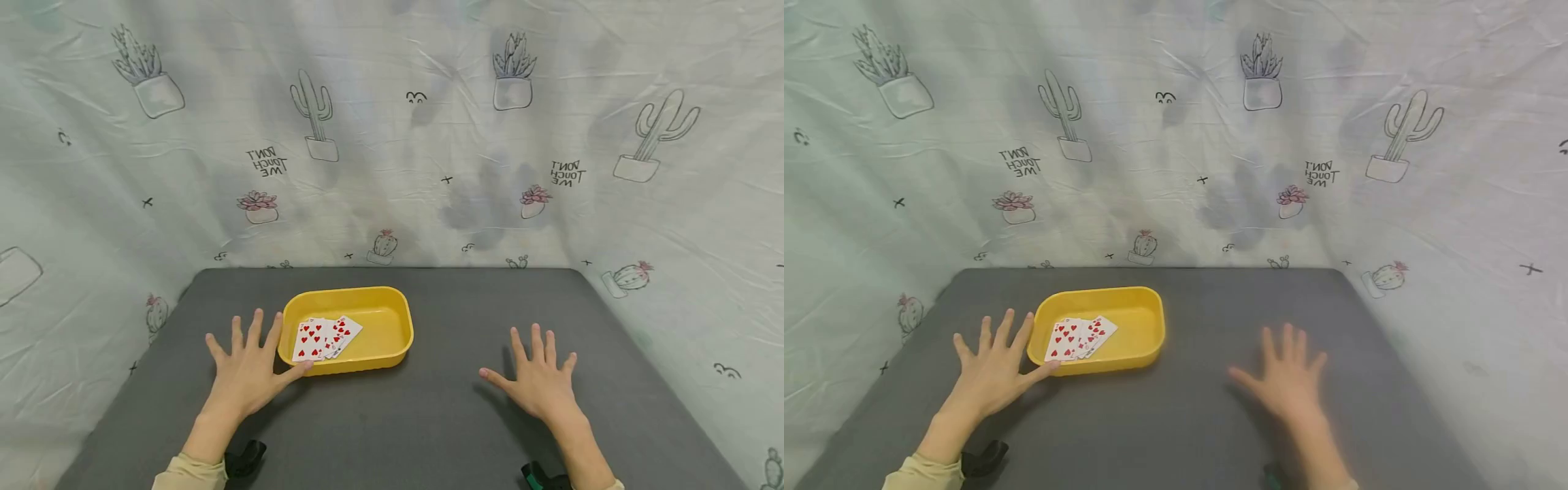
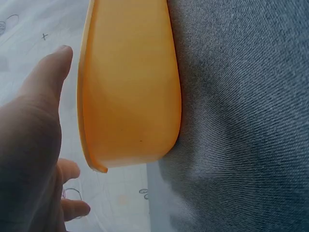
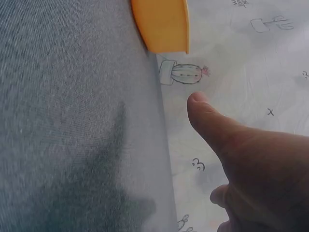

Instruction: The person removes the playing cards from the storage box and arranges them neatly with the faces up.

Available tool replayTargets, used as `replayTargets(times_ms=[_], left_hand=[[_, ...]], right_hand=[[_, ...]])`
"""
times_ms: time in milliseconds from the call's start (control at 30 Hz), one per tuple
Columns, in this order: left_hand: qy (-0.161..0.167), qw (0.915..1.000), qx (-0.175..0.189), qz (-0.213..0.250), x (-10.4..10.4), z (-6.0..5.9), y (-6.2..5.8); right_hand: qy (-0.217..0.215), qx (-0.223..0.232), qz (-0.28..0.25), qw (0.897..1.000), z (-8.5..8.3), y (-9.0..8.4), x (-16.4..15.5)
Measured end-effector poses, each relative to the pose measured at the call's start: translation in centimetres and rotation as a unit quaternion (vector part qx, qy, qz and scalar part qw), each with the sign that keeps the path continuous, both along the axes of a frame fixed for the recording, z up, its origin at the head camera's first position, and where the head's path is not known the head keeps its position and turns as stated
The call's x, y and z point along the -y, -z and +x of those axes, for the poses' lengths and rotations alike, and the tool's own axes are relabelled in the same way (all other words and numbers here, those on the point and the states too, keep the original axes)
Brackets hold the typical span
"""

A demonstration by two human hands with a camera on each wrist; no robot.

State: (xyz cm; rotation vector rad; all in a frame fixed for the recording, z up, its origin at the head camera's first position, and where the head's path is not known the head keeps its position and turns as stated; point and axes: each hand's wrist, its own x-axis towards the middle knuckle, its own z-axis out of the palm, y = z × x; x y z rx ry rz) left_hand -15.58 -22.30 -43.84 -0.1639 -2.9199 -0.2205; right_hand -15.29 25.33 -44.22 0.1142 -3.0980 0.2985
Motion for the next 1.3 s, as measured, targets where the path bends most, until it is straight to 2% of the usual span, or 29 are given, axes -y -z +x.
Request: replayTargets(times_ms=[267,467,600,700,800,900,1067,1167,1300], left_hand=[[0.012,0.9995,-0.019,0.023,0.0,0.6,-0.3],[0.023,0.9970,-0.033,0.066,-0.6,1.0,0.2],[0.035,0.9938,-0.042,0.096,-1.1,0.9,0.7],[0.044,0.9910,-0.040,0.120,-1.3,0.9,1.0],[0.047,0.9872,-0.037,0.148,-1.6,0.9,1.3],[0.048,0.9823,-0.040,0.177,-1.7,0.9,1.7],[0.037,0.9777,-0.032,0.204,-1.9,1.1,2.4],[0.028,0.9777,-0.029,0.206,-1.7,1.1,2.6],[0.026,0.9768,-0.025,0.211,-1.6,1.2,2.6]], right_hand=[[-0.011,-0.021,-0.011,1.000,-0.4,0.1,0.8],[-0.029,-0.074,-0.054,0.995,-0.6,-0.5,2.2],[-0.050,-0.119,-0.096,0.987,-0.7,-0.9,3.4],[-0.073,-0.159,-0.142,0.974,-1.0,-1.1,4.6],[-0.101,-0.180,-0.201,0.958,-1.4,-1.3,6.1],[-0.127,-0.170,-0.248,0.945,-1.8,-1.4,7.8],[-0.157,-0.147,-0.292,0.932,-2.5,-1.5,11.0],[-0.176,-0.155,-0.338,0.911,-3.0,-1.5,13.4],[-0.197,-0.151,-0.425,0.871,-4.0,-1.2,16.0]])
